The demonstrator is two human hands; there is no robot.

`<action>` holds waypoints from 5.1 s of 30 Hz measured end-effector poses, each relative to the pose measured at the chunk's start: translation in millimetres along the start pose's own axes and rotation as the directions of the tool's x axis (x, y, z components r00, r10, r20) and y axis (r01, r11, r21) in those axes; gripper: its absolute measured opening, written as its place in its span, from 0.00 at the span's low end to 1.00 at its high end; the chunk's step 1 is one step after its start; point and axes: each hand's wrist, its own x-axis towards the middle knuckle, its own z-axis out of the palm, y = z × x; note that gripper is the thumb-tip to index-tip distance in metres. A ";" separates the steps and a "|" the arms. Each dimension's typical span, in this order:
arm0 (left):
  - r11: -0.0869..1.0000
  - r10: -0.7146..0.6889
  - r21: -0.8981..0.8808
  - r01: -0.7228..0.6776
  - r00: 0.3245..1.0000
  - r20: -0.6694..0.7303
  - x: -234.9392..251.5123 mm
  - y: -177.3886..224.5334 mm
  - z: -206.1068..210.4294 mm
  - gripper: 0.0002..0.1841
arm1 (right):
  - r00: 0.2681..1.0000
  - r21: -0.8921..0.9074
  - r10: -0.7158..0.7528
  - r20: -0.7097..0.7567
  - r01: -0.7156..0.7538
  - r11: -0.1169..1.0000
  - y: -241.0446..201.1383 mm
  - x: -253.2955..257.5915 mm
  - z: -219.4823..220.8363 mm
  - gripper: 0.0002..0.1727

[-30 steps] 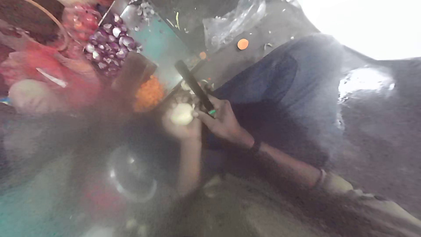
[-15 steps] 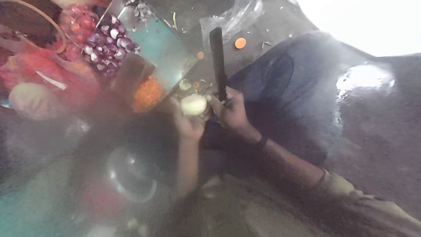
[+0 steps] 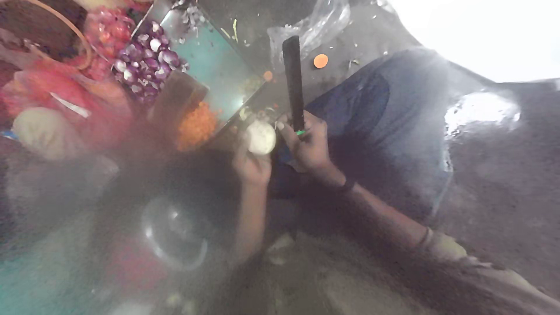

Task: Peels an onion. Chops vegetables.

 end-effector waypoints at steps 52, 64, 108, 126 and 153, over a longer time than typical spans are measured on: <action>0.915 0.116 0.399 -0.060 0.986 -0.118 -1.3 6.0 -2.3 0.19 | 0.938 -0.030 -0.277 0.208 0.290 0.957 -1.0 11.2 -12.7 0.06; 0.887 0.076 0.459 -0.059 0.997 -0.019 -4.5 11.8 3.2 0.16 | 0.988 -0.298 -0.151 -0.017 0.139 0.944 -1.9 6.3 -15.0 0.11; 0.994 0.059 0.095 -0.051 0.995 -0.080 6.3 8.7 -16.3 0.14 | 0.885 0.442 -0.142 0.443 -0.077 0.893 0.9 9.8 -14.2 0.06; 0.938 0.133 0.344 -0.038 0.957 -0.256 7.3 57.6 -4.1 0.21 | 0.952 -0.219 0.250 0.175 -0.209 0.953 2.6 21.0 -0.4 0.29; -0.126 0.142 0.968 0.216 0.970 -0.197 210.0 225.6 -143.4 0.20 | 0.692 -0.107 0.395 0.604 -0.421 0.901 -16.3 103.2 132.5 0.19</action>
